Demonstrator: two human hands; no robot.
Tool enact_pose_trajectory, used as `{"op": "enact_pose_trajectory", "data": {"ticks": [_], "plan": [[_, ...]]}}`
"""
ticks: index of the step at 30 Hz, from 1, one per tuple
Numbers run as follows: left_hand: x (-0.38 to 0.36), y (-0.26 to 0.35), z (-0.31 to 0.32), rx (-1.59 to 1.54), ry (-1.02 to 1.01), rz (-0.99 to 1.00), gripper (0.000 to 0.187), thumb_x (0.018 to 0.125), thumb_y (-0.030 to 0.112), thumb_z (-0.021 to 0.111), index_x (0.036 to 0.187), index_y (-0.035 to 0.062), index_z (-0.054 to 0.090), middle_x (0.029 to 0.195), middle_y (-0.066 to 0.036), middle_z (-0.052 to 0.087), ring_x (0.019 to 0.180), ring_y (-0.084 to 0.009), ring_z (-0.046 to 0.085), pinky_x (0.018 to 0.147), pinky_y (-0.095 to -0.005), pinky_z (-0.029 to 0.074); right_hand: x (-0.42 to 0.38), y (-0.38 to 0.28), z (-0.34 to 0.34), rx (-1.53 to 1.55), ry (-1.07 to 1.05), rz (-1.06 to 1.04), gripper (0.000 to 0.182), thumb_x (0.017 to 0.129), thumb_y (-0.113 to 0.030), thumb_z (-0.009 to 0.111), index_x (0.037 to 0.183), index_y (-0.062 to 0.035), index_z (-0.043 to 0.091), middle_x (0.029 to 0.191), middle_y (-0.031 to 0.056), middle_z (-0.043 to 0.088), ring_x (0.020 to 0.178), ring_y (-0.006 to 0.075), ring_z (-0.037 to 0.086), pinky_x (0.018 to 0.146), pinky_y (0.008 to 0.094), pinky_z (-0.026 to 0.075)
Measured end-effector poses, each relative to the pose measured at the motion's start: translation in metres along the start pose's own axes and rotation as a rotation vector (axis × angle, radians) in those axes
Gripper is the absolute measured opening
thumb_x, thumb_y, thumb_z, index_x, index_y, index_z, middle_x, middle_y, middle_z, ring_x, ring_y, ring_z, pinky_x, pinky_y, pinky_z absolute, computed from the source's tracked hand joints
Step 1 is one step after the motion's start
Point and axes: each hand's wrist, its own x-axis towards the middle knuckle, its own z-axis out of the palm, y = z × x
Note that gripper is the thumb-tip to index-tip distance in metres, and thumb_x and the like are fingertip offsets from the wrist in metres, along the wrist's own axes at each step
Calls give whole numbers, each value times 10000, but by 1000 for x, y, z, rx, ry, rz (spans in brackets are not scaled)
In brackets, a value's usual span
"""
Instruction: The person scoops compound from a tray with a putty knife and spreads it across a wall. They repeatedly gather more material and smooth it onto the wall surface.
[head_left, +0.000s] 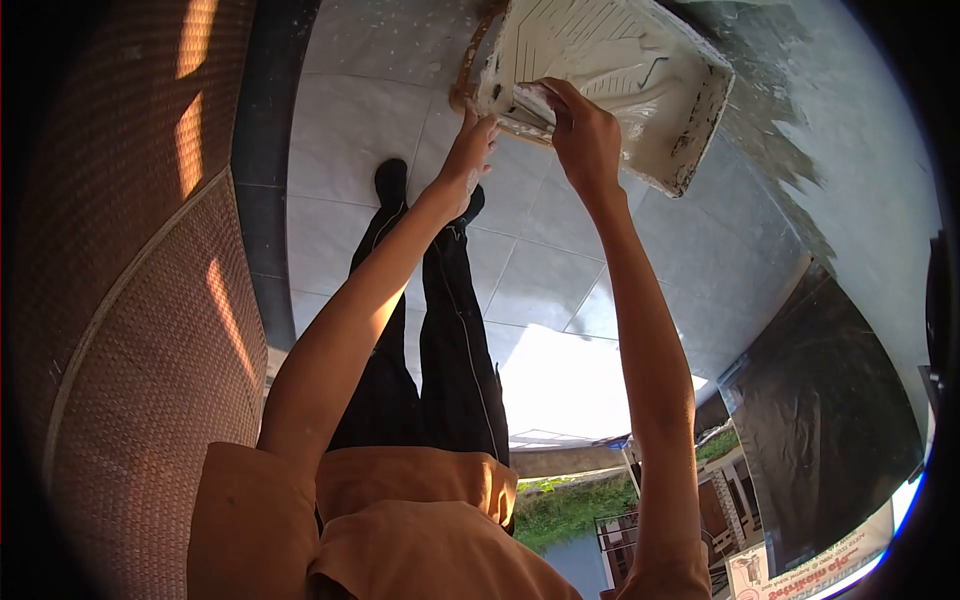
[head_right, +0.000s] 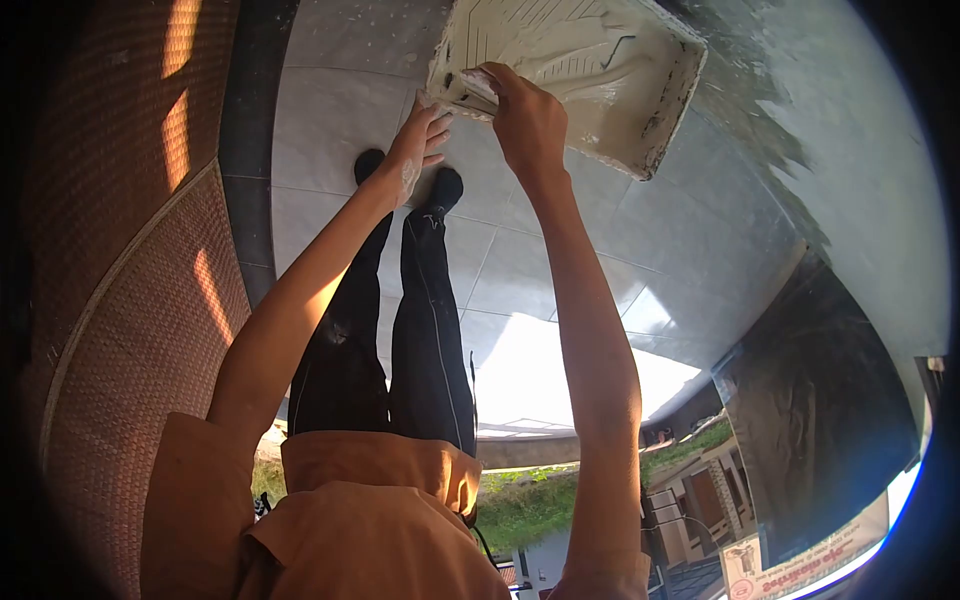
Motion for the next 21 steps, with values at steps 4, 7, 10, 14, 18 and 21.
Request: {"op": "enact_pose_trajectory", "data": {"ticks": [4,7,10,14,18,21], "plan": [[-8,3,7,38,89,-43,753,975,578,316,1569,271,-31,1556,-136,330,1425,-308,332,1101,-454,304,0,-1,-2,-54,-41,-20,331,824,-10,607,1104,-172,680,916,92,725,767,293,697,644,391,541],[-3,0,2,48,52,-53,775,969,621,285,1562,279,-76,1574,-112,298,1431,-311,317,1110,-459,294,0,0,0,-75,-36,-29,327,817,-5,613,1089,-170,687,908,90,724,764,290,697,643,390,541],[-5,-1,1,32,17,-62,790,965,632,283,1557,279,-102,1590,-102,264,1434,-317,308,1117,-462,285,2,6,1,-29,-39,-47,312,824,-8,617,1082,-166,691,910,91,723,766,289,697,643,390,541],[-7,-1,1,-23,-16,-68,819,959,622,320,1553,274,-124,1595,-110,244,1442,-317,288,1126,-469,266,-3,5,-1,-23,-76,-28,296,835,-12,612,1078,-161,692,916,93,722,766,288,696,643,389,540],[-5,0,-2,-32,-36,-68,876,946,608,375,1541,267,-170,1595,-118,239,1449,-307,275,1129,-477,253,0,-2,-4,-14,-97,-31,286,846,-17,625,1086,-156,692,897,103,722,746,294,698,641,379,543],[-4,1,-3,-75,-94,-73,929,935,592,414,1524,255,-221,1599,-120,226,1455,-300,261,1131,-487,239,7,-4,-7,-36,-127,-11,296,844,-17,641,1101,-153,691,889,106,723,738,295,702,640,371,547]]}}
